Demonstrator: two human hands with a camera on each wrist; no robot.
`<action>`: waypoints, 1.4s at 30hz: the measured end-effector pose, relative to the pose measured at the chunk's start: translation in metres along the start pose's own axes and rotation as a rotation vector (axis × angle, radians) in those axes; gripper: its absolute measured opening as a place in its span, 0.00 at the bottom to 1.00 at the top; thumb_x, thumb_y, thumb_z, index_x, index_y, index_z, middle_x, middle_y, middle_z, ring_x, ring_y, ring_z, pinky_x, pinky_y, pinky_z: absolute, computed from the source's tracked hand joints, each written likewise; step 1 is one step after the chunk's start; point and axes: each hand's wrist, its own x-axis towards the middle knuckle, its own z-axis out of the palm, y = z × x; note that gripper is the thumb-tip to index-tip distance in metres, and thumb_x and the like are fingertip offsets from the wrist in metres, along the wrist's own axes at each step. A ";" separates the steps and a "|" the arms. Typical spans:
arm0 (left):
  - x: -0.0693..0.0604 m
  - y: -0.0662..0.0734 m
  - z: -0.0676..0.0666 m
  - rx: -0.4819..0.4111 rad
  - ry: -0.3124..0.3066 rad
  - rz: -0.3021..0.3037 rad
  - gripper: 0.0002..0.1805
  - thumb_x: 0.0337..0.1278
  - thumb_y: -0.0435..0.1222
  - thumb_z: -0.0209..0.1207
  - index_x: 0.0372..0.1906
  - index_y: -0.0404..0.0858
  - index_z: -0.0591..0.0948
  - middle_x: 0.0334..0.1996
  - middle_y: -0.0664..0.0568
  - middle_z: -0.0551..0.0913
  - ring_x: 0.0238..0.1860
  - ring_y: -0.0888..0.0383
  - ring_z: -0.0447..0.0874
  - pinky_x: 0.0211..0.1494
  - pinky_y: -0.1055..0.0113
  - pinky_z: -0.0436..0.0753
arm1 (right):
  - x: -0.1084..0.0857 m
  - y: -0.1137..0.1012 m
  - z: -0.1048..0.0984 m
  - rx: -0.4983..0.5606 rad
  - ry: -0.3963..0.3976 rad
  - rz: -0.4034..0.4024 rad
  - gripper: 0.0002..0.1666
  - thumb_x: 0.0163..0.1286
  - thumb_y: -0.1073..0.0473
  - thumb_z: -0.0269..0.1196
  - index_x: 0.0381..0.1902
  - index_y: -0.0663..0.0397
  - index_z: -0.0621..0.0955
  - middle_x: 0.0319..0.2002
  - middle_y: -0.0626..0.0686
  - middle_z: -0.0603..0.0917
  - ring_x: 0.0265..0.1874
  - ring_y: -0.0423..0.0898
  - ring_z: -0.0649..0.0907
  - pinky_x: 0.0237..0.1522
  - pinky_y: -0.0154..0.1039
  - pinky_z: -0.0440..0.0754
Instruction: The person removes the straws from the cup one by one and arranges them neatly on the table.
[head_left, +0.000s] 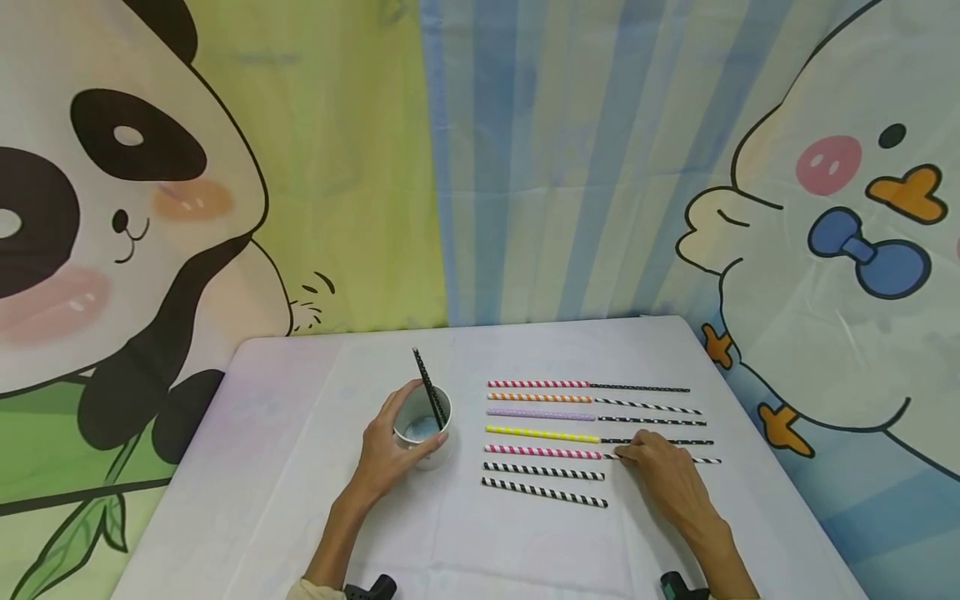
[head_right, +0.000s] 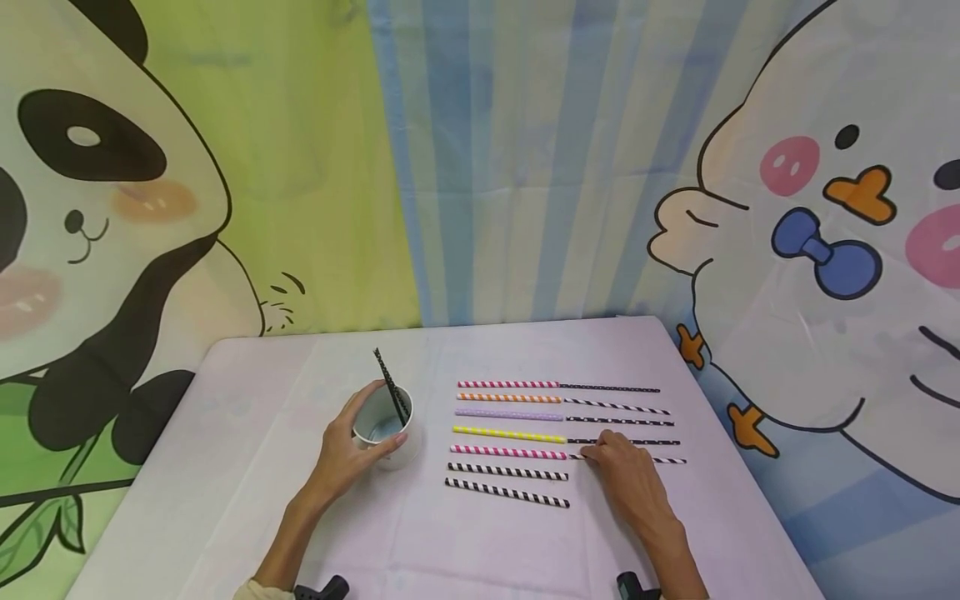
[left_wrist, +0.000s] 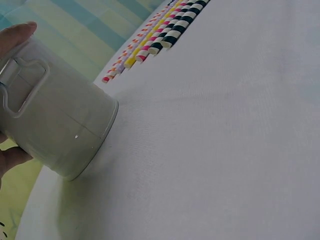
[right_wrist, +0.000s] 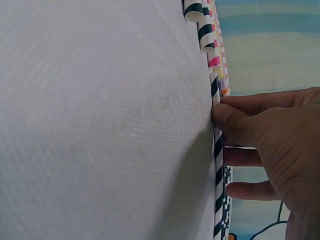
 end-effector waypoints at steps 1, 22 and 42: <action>0.000 0.000 0.000 0.000 0.000 0.001 0.50 0.56 0.51 0.80 0.83 0.60 0.68 0.71 0.44 0.80 0.66 0.40 0.82 0.64 0.35 0.82 | 0.000 0.000 0.000 0.002 0.003 -0.001 0.12 0.63 0.68 0.76 0.39 0.45 0.96 0.29 0.44 0.81 0.27 0.38 0.75 0.27 0.37 0.76; 0.000 0.001 0.001 -0.004 -0.006 -0.005 0.50 0.57 0.51 0.80 0.83 0.60 0.68 0.72 0.44 0.80 0.67 0.40 0.82 0.64 0.36 0.82 | 0.000 -0.001 -0.005 0.024 -0.007 0.010 0.14 0.58 0.66 0.81 0.40 0.44 0.96 0.31 0.45 0.84 0.28 0.38 0.77 0.30 0.38 0.77; -0.001 0.003 0.000 -0.029 -0.005 -0.017 0.50 0.55 0.51 0.81 0.82 0.61 0.69 0.72 0.45 0.80 0.68 0.39 0.82 0.65 0.36 0.81 | 0.078 -0.059 -0.028 0.483 0.331 -0.056 0.21 0.61 0.69 0.80 0.52 0.52 0.93 0.40 0.48 0.92 0.32 0.39 0.84 0.33 0.25 0.74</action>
